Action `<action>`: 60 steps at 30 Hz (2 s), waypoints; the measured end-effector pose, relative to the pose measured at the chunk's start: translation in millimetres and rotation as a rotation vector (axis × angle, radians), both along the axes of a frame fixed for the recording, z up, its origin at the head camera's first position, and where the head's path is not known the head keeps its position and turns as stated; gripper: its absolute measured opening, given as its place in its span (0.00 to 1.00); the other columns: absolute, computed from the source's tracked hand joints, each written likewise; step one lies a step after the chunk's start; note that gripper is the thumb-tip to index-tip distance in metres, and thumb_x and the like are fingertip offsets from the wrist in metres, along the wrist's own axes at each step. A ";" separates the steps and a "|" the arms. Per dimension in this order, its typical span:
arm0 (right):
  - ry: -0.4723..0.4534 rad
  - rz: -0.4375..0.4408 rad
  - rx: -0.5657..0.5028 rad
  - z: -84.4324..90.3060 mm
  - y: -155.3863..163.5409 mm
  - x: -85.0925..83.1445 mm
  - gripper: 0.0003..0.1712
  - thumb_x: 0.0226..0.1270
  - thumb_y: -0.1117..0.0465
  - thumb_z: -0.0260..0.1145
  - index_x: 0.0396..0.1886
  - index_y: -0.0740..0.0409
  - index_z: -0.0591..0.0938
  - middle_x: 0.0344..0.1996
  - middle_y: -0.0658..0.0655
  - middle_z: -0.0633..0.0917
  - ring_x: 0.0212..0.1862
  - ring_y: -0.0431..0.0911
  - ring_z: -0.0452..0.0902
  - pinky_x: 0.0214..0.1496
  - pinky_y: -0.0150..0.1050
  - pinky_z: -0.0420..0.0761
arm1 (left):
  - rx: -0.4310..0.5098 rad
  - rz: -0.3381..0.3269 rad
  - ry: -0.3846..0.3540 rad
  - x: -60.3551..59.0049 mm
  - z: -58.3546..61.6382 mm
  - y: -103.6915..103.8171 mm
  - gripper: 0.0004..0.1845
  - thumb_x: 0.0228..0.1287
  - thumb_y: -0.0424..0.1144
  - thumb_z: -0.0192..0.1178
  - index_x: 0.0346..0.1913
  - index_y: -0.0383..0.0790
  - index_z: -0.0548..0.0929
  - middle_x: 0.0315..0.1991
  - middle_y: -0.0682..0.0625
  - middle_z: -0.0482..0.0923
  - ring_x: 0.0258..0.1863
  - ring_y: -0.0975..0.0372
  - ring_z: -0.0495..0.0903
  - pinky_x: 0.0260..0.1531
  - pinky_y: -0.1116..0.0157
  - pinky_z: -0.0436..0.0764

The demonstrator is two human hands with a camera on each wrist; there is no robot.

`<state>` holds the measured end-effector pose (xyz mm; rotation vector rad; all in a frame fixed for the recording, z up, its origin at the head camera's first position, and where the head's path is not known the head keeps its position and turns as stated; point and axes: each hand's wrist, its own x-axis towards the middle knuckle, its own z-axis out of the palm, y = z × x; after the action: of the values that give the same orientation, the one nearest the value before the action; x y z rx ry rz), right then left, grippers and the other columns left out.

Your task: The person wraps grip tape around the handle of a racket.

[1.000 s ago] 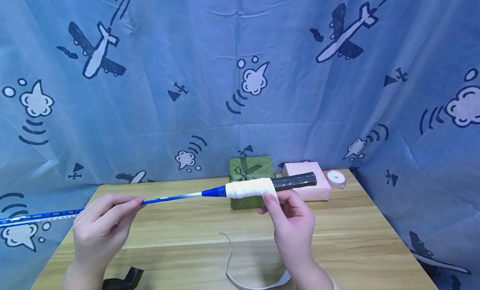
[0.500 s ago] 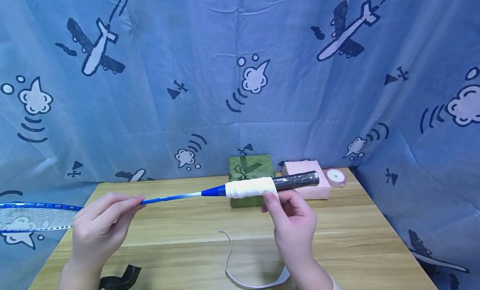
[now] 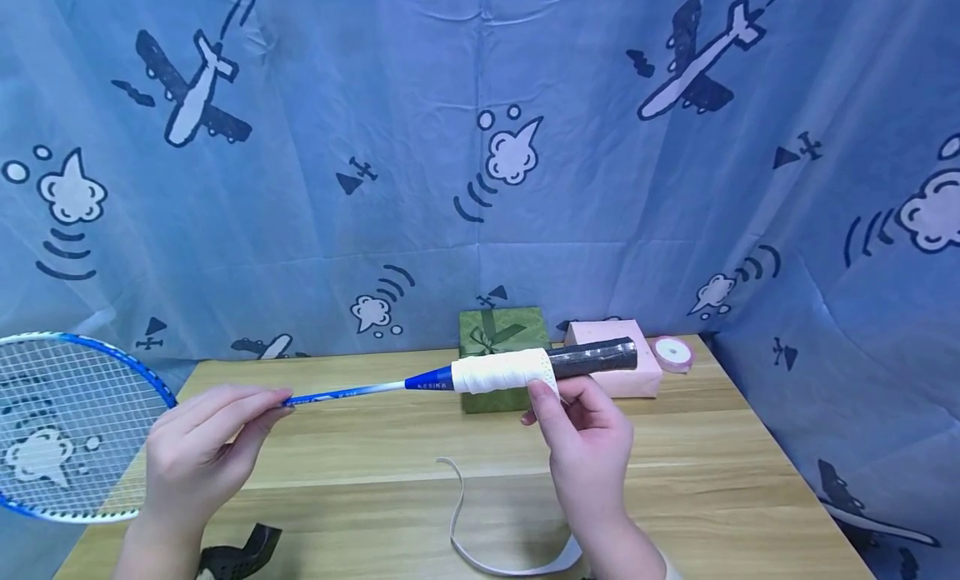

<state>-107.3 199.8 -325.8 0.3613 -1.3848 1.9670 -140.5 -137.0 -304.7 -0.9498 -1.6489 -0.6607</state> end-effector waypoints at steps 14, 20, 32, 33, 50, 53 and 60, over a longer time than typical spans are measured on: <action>-0.015 0.000 -0.008 2.0 -3.0 2.5 0.09 0.66 0.84 0.60 0.28 0.74 0.81 0.20 0.54 0.81 0.24 0.43 0.83 0.22 0.27 0.70 | -0.018 0.144 -0.093 -1.2 -2.3 2.9 0.17 0.78 0.46 0.59 0.35 0.38 0.89 0.27 0.52 0.86 0.23 0.59 0.80 0.26 0.62 0.75; -0.034 -0.025 -0.010 1.3 -4.6 1.9 0.09 0.67 0.83 0.61 0.27 0.74 0.80 0.21 0.55 0.82 0.23 0.43 0.83 0.21 0.26 0.70 | -0.004 0.112 -0.073 -2.4 -3.4 4.1 0.15 0.75 0.44 0.62 0.32 0.38 0.88 0.25 0.52 0.84 0.20 0.60 0.78 0.23 0.64 0.73; 0.090 0.145 -0.014 -2.4 0.6 0.0 0.10 0.66 0.87 0.56 0.38 0.77 0.81 0.26 0.57 0.82 0.27 0.48 0.84 0.32 0.33 0.85 | 0.151 0.145 0.058 -4.9 -3.8 9.9 0.15 0.71 0.43 0.68 0.30 0.36 0.92 0.25 0.46 0.86 0.21 0.53 0.81 0.29 0.60 0.71; 0.098 0.146 -0.018 -2.8 0.0 -0.6 0.10 0.65 0.88 0.56 0.38 0.78 0.81 0.28 0.58 0.83 0.27 0.48 0.84 0.33 0.34 0.86 | 0.156 0.150 0.065 -4.9 -3.4 10.2 0.16 0.71 0.44 0.67 0.29 0.36 0.92 0.25 0.46 0.86 0.20 0.53 0.81 0.29 0.60 0.72; 0.022 0.055 -0.009 0.3 -2.6 -1.5 0.08 0.70 0.83 0.57 0.32 0.76 0.81 0.25 0.55 0.79 0.22 0.41 0.77 0.27 0.28 0.80 | 0.059 0.134 0.080 -6.1 0.9 7.4 0.20 0.75 0.44 0.63 0.28 0.33 0.90 0.25 0.46 0.85 0.19 0.54 0.78 0.25 0.59 0.72; 0.096 0.055 -0.017 -1.6 -2.8 -4.7 0.06 0.68 0.84 0.58 0.31 0.80 0.79 0.24 0.56 0.78 0.23 0.43 0.80 0.26 0.29 0.78 | 0.042 0.132 0.079 -6.5 0.7 7.0 0.20 0.75 0.44 0.63 0.28 0.34 0.90 0.24 0.47 0.84 0.19 0.54 0.79 0.25 0.59 0.72; 0.098 -0.004 -0.031 -5.9 -2.4 -6.2 0.07 0.65 0.85 0.61 0.27 0.79 0.78 0.21 0.58 0.81 0.25 0.45 0.84 0.19 0.30 0.65 | -0.011 0.101 0.034 -6.1 -2.5 4.6 0.19 0.73 0.46 0.64 0.27 0.36 0.89 0.22 0.50 0.83 0.17 0.58 0.77 0.21 0.64 0.71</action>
<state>-113.5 197.4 -331.7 0.4338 -1.2905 1.9392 -146.6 -132.4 -307.2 -0.8750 -1.6608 -0.5645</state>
